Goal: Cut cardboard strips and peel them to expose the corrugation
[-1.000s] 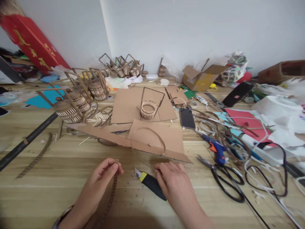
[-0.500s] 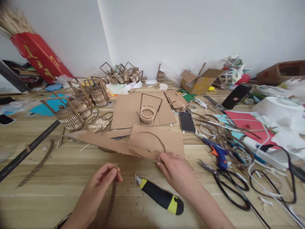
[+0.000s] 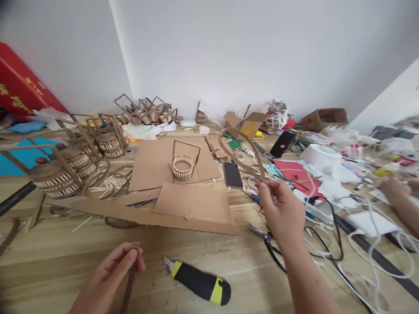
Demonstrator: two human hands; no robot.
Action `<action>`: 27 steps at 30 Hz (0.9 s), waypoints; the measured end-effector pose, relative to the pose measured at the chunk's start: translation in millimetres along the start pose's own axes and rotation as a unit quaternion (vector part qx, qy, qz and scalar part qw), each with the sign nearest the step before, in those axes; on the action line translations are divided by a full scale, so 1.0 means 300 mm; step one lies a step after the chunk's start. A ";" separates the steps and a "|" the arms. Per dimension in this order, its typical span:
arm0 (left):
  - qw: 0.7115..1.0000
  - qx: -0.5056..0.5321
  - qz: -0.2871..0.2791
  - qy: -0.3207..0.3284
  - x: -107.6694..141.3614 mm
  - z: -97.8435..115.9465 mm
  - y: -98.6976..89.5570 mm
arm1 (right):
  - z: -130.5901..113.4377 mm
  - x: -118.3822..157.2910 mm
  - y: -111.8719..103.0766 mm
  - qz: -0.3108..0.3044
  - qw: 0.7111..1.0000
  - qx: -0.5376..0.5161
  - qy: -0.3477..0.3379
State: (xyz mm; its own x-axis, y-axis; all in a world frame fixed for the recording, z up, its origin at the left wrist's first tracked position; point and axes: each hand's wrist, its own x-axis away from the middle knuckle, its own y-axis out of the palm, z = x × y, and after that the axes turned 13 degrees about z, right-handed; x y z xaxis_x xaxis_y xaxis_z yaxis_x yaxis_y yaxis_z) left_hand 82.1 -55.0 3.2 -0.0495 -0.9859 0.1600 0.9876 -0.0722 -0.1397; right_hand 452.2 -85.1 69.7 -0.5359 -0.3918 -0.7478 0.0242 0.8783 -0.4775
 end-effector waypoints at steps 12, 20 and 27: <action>0.988 0.126 -0.064 -0.055 0.009 0.099 0.088 | -0.285 0.251 0.071 -0.350 0.905 -0.237 -0.051; 0.984 0.079 -0.155 0.026 0.064 0.113 0.110 | -0.484 0.345 0.037 -0.555 0.699 -0.407 0.195; 0.958 -0.071 -0.276 -0.027 0.032 0.118 -0.034 | -0.206 0.135 0.155 -0.217 0.864 -0.400 0.215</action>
State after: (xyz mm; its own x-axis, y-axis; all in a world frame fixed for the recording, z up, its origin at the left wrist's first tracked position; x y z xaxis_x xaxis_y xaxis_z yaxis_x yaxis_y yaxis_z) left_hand 76.8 -58.3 40.8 -0.5470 -0.7826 0.2971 0.7826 -0.6041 -0.1505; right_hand 379.5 -43.1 45.5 -0.6163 -0.7446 -0.2566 -0.7566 0.6501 -0.0693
